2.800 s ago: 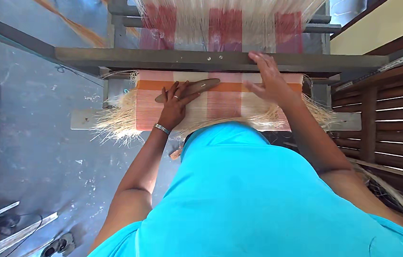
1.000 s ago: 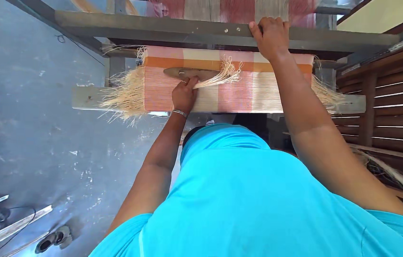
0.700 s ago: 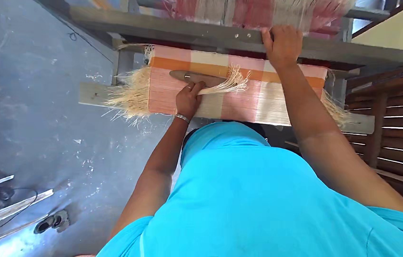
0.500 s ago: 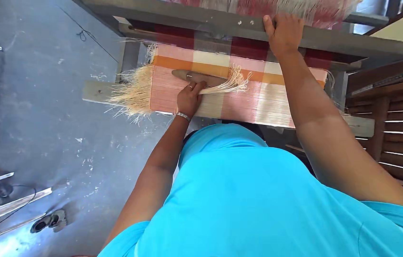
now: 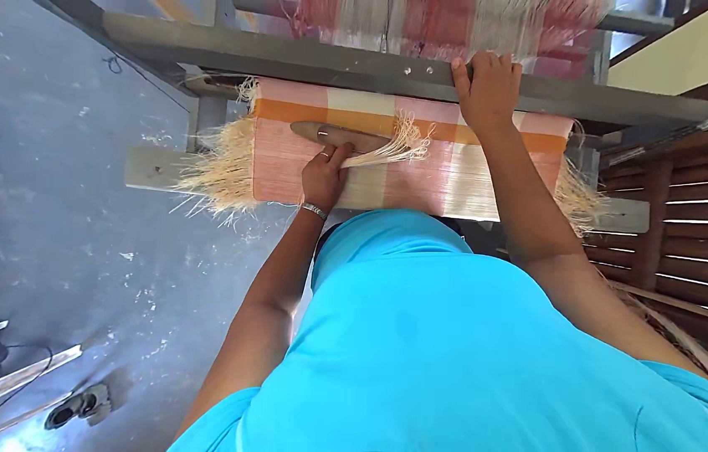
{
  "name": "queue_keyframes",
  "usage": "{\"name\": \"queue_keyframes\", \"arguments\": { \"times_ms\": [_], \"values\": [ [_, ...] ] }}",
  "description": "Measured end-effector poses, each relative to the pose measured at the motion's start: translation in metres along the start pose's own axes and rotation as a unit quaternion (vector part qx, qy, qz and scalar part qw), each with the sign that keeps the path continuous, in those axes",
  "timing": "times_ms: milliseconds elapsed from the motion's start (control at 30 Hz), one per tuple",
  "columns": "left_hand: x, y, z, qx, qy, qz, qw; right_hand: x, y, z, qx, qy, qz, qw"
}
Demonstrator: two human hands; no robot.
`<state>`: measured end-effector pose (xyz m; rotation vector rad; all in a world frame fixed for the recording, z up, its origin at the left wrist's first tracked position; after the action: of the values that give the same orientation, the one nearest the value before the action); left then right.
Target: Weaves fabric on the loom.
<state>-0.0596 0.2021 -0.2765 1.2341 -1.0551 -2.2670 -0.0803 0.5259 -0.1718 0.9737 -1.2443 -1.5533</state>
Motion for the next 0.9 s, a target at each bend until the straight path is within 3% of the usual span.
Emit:
{"name": "queue_keyframes", "arguments": {
  "times_ms": [200, 400, 667, 900],
  "values": [
    [-0.001, 0.000, 0.001, -0.005, 0.003, 0.002, 1.000, -0.002, -0.003, 0.006, -0.071, 0.019, -0.028, 0.997],
    [-0.001, -0.001, -0.002, -0.001, 0.004, 0.005, 1.000, -0.007, -0.007, 0.034, -0.001, 0.001, -0.004, 1.000],
    [-0.007, 0.000, 0.000, 0.013, -0.001, -0.006, 1.000, 0.000, 0.005, 0.000, 0.067, -0.008, 0.016, 0.998],
    [-0.048, -0.024, 0.014, 0.107, -0.019, -0.037, 0.993, -0.003, 0.002, -0.013, -0.093, 0.014, 0.057, 0.994]
  ]
}}
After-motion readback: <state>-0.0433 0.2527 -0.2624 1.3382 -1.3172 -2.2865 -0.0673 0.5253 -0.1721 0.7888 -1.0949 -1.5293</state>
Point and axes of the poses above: each hand's wrist, its own z-axis towards the middle knuckle, its own y-axis out of the back of the hand, x = y × z, the point moved 6 cm from there along z, towards the middle knuckle, and after that the axes turned 12 degrees about -z, right-handed, at the moved point
